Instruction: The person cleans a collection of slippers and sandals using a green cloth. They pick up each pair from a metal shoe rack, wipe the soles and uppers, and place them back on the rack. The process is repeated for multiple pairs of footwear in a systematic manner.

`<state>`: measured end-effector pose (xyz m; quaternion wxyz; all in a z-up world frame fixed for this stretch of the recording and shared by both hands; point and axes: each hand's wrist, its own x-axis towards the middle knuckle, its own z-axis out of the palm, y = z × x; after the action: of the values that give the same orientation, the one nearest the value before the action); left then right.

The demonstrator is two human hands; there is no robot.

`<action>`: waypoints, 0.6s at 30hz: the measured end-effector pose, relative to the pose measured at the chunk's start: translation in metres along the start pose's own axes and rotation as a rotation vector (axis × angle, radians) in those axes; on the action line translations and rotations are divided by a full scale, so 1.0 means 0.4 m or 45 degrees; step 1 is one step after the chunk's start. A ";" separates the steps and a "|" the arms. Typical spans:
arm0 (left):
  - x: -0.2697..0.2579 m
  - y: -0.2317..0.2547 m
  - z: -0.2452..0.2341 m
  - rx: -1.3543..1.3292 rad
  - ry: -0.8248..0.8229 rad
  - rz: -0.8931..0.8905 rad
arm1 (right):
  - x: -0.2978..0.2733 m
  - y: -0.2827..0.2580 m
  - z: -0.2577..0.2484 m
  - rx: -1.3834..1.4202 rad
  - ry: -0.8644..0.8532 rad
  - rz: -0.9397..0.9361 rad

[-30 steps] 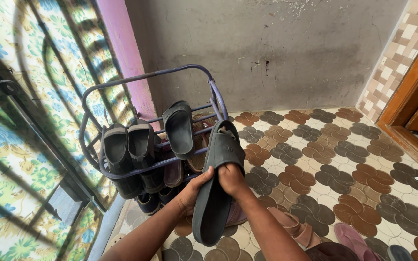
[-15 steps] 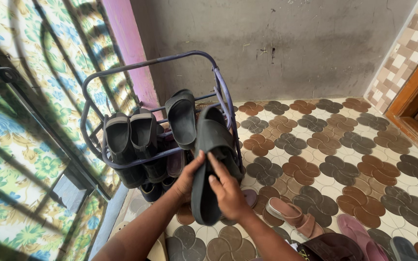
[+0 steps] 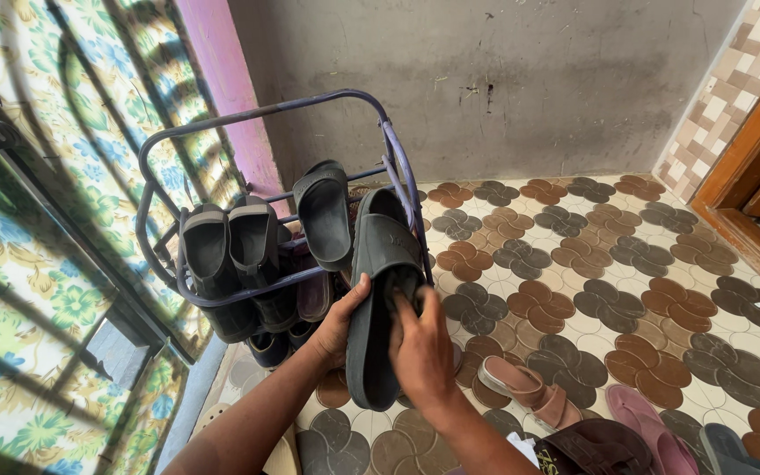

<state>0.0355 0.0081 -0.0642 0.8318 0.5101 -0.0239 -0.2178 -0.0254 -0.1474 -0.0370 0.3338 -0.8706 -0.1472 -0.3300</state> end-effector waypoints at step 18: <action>0.030 -0.057 -0.039 0.133 0.004 -0.130 | 0.009 0.154 0.167 1.167 -0.127 0.386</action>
<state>0.0427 0.0079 -0.0935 0.7920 0.5536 -0.0078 -0.2574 0.0384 -0.1474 -0.1020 0.7197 -0.6605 -0.1645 -0.1368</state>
